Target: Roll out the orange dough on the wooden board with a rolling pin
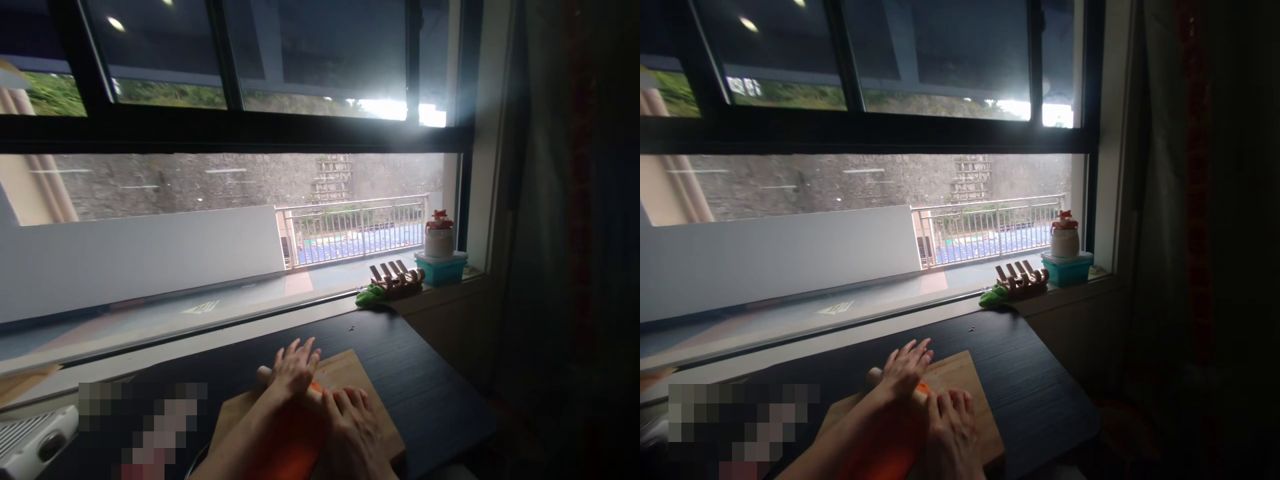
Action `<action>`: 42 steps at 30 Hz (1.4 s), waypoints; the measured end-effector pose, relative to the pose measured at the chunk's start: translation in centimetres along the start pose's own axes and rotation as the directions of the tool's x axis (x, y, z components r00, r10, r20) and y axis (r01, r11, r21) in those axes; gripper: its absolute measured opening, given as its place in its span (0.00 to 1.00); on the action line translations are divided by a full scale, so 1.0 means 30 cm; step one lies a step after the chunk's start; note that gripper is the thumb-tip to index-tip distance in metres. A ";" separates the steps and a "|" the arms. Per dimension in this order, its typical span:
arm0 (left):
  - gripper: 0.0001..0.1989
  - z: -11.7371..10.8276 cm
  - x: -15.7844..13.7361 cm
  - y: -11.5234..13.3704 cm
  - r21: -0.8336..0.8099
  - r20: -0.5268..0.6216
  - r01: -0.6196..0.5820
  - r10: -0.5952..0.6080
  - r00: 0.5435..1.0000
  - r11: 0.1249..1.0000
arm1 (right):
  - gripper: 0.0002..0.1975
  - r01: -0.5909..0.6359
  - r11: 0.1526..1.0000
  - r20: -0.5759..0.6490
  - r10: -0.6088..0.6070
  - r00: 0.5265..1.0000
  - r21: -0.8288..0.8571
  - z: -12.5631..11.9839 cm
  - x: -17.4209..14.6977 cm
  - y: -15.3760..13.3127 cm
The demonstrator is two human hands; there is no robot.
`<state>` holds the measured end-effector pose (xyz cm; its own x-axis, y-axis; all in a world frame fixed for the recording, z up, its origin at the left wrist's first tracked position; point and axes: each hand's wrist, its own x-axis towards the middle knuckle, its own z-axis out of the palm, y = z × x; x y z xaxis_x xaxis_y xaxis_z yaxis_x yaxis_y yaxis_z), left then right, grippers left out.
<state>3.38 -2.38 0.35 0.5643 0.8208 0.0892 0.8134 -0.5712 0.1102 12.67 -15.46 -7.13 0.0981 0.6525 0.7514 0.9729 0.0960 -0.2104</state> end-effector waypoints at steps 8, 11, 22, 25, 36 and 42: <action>0.28 -0.003 -0.171 -0.065 -0.034 -0.035 -0.002 0.001 0.999 0.999 | 0.19 0.030 0.998 -0.057 -0.027 0.998 0.059 -0.003 -0.037 -0.064; 0.28 0.003 -0.109 -0.037 -0.053 -0.044 0.023 -0.025 0.999 0.998 | 0.16 -0.008 0.997 0.054 0.004 0.999 0.078 -0.036 -0.009 -0.037; 0.28 0.027 0.120 0.034 -0.073 0.012 0.081 -0.080 0.997 0.994 | 0.14 -0.026 0.999 0.173 0.019 0.985 0.034 -0.101 0.046 0.041; 0.23 0.012 0.051 0.014 -0.036 0.058 0.019 -0.017 0.998 0.999 | 0.15 -0.023 0.999 0.131 0.017 0.991 0.046 -0.090 0.026 0.012; 0.29 0.006 -0.130 -0.069 0.014 0.013 0.066 -0.066 0.998 0.998 | 0.17 0.061 0.994 0.021 -0.063 0.998 0.092 -0.070 -0.019 -0.054; 0.28 0.008 0.043 0.021 -0.052 0.036 0.086 -0.084 0.996 0.995 | 0.17 0.041 0.999 0.083 -0.041 0.996 0.003 -0.094 -0.004 0.039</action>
<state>4.66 -1.68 0.29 0.4987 0.8657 0.0437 0.8503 -0.4984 0.1690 14.40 -17.54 -5.71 0.0403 0.7084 0.7046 0.9755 0.1249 -0.1813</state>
